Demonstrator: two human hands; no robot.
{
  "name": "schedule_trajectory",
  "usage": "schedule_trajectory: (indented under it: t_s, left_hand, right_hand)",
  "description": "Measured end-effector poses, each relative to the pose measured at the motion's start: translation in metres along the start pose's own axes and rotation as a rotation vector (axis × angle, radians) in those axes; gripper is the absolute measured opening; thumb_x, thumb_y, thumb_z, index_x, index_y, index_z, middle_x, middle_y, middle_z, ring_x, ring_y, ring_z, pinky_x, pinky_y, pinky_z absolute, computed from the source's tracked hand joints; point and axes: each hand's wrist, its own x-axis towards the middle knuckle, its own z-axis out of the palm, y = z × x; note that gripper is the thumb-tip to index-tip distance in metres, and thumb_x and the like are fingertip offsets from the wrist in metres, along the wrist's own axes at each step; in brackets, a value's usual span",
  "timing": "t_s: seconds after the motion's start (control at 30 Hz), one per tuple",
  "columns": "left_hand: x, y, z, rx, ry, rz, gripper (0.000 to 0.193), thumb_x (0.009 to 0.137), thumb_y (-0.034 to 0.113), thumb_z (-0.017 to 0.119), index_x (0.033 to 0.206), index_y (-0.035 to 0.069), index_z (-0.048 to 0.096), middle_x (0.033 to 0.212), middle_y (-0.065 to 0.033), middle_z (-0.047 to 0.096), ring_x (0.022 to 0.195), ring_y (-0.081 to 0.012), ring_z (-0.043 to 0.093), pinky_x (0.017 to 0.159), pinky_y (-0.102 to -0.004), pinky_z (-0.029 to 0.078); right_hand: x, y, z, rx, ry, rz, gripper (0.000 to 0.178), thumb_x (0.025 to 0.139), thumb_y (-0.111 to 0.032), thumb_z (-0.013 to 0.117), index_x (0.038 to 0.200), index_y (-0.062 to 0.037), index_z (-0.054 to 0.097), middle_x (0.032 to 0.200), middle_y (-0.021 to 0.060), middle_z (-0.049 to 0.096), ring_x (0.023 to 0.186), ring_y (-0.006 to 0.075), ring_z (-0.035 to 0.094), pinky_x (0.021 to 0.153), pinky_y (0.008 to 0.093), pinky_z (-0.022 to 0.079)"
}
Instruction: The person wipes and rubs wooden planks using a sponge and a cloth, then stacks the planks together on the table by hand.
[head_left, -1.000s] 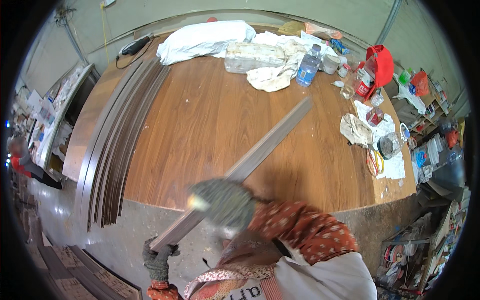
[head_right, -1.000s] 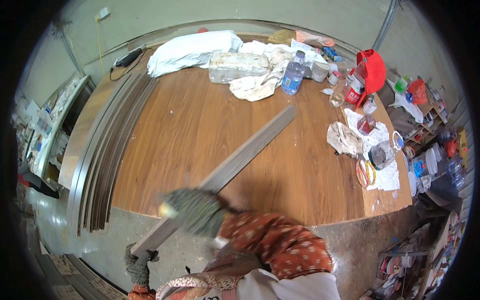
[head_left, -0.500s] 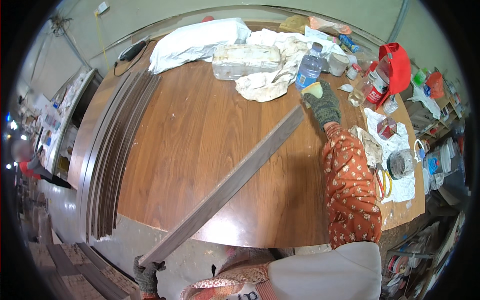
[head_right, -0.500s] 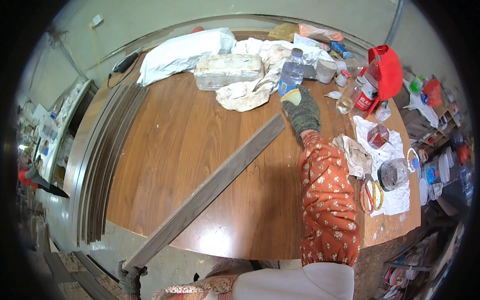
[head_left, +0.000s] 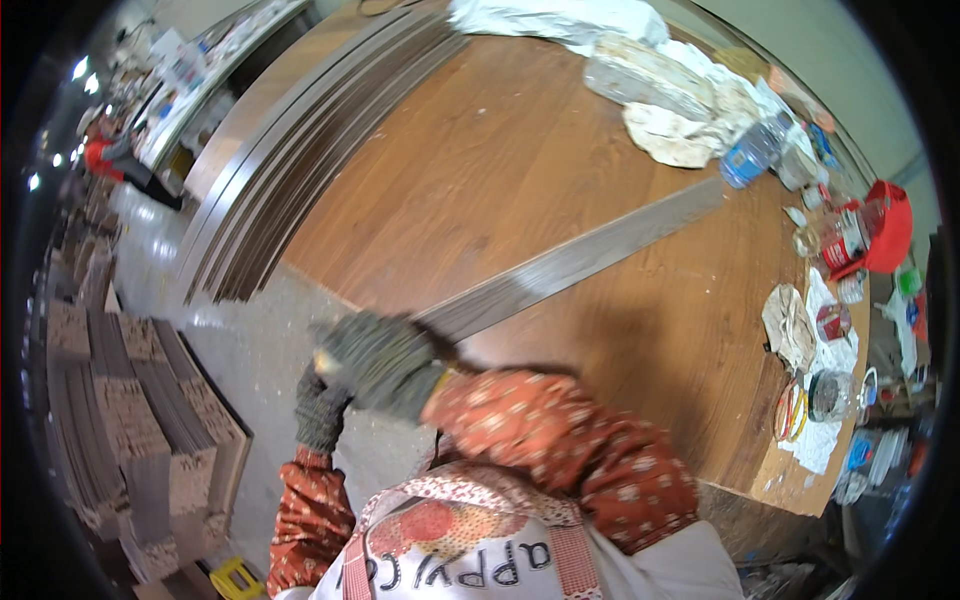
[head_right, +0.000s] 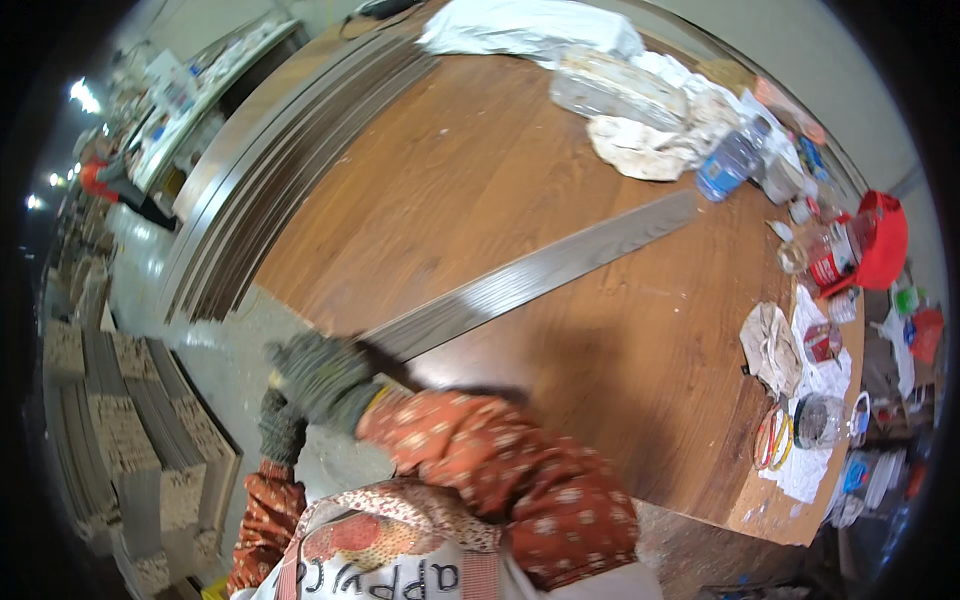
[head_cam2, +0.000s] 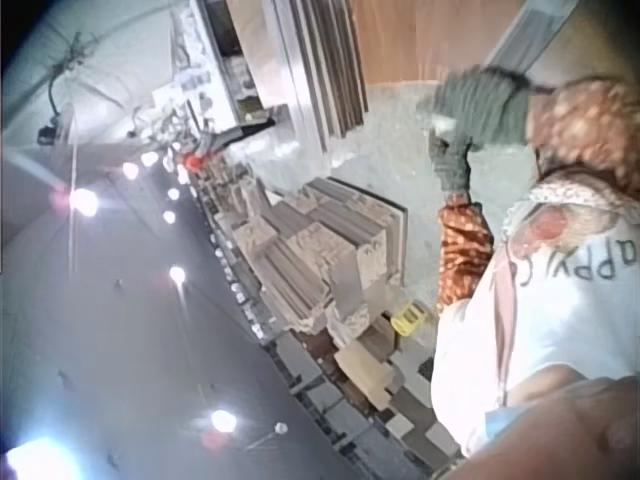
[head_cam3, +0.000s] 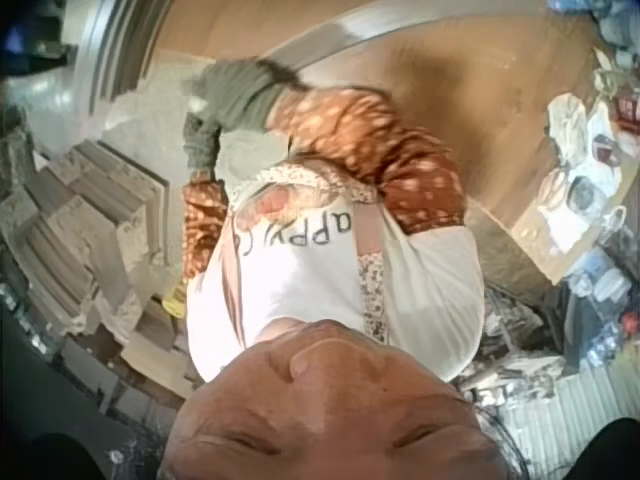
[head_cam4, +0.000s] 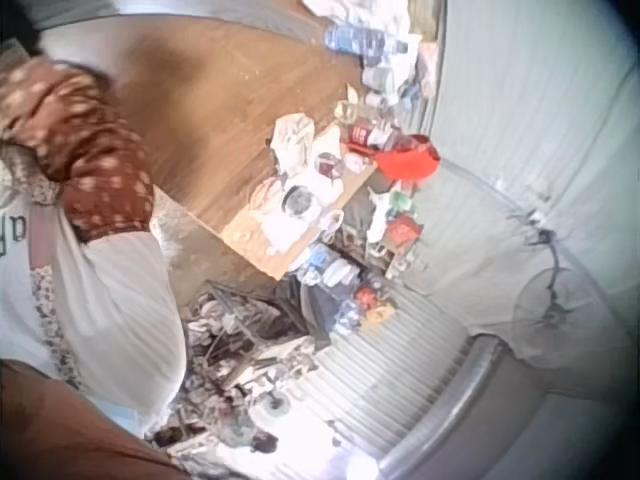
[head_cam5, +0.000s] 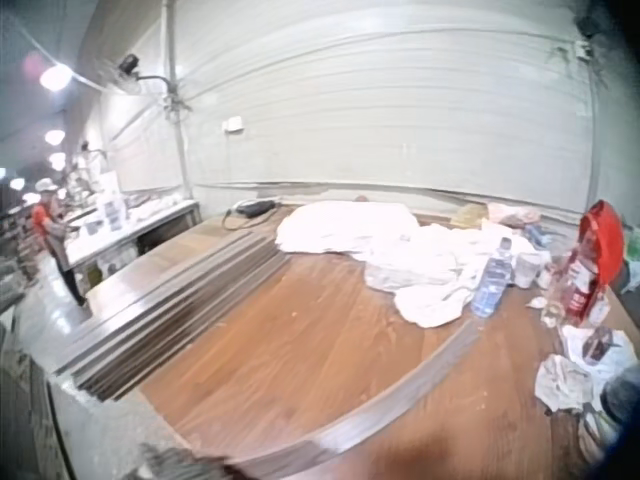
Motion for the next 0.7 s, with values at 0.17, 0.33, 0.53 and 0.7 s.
schedule_trajectory:
  t_s: [0.17, 0.33, 0.53, 0.7]
  left_hand:
    - [0.0, 0.022, 0.011, -0.421, 0.013, -0.282, 0.034, 0.08, 0.01, 0.066, 0.109, -0.002, 0.052, 0.085, -0.0146, 0.064, 0.068, -0.0197, 0.064, 0.055, -0.0303, 0.053]
    - [0.005, 0.016, 0.02, -0.492, -0.115, -0.184, 0.037, 0.083, 0.011, 0.064, 0.115, -0.002, 0.049, 0.09, -0.013, 0.064, 0.071, -0.0191, 0.066, 0.063, -0.0347, 0.058]
    - [0.016, -0.069, 0.028, -0.068, 0.04, 0.22, 0.033, 0.081, 0.016, 0.063, 0.112, 0.006, 0.055, 0.098, -0.0093, 0.062, 0.086, -0.0185, 0.061, 0.074, -0.036, 0.051]
    - [0.021, 0.0, 0.039, -0.806, -0.163, -0.075, 0.058, 0.069, 0.012, 0.073, 0.12, 0.008, 0.047, 0.093, -0.0066, 0.059, 0.072, -0.0157, 0.058, 0.058, -0.0286, 0.051]
  right_hand:
    - [-0.046, 0.109, -0.063, -0.081, 0.34, 0.246, 0.038, 0.079, -0.022, 0.064, 0.11, 0.0003, 0.058, 0.09, 0.0165, 0.061, 0.082, 0.0302, 0.06, 0.076, 0.04, 0.049]
    - [-0.024, 0.038, -0.007, -0.424, 0.204, 0.025, 0.052, 0.077, -0.031, 0.07, 0.115, 0.0028, 0.056, 0.102, 0.0196, 0.062, 0.092, 0.0292, 0.061, 0.081, 0.0395, 0.049]
    - [0.044, -0.044, 0.041, -0.085, -0.235, -0.061, 0.059, 0.075, -0.032, 0.07, 0.124, -0.0046, 0.052, 0.11, 0.0182, 0.06, 0.103, 0.0296, 0.058, 0.091, 0.0414, 0.044]
    - [0.036, -0.007, -0.006, 0.146, 0.074, 0.236, 0.055, 0.075, -0.031, 0.07, 0.12, -0.004, 0.053, 0.115, 0.0202, 0.057, 0.109, 0.0334, 0.053, 0.095, 0.0414, 0.041]
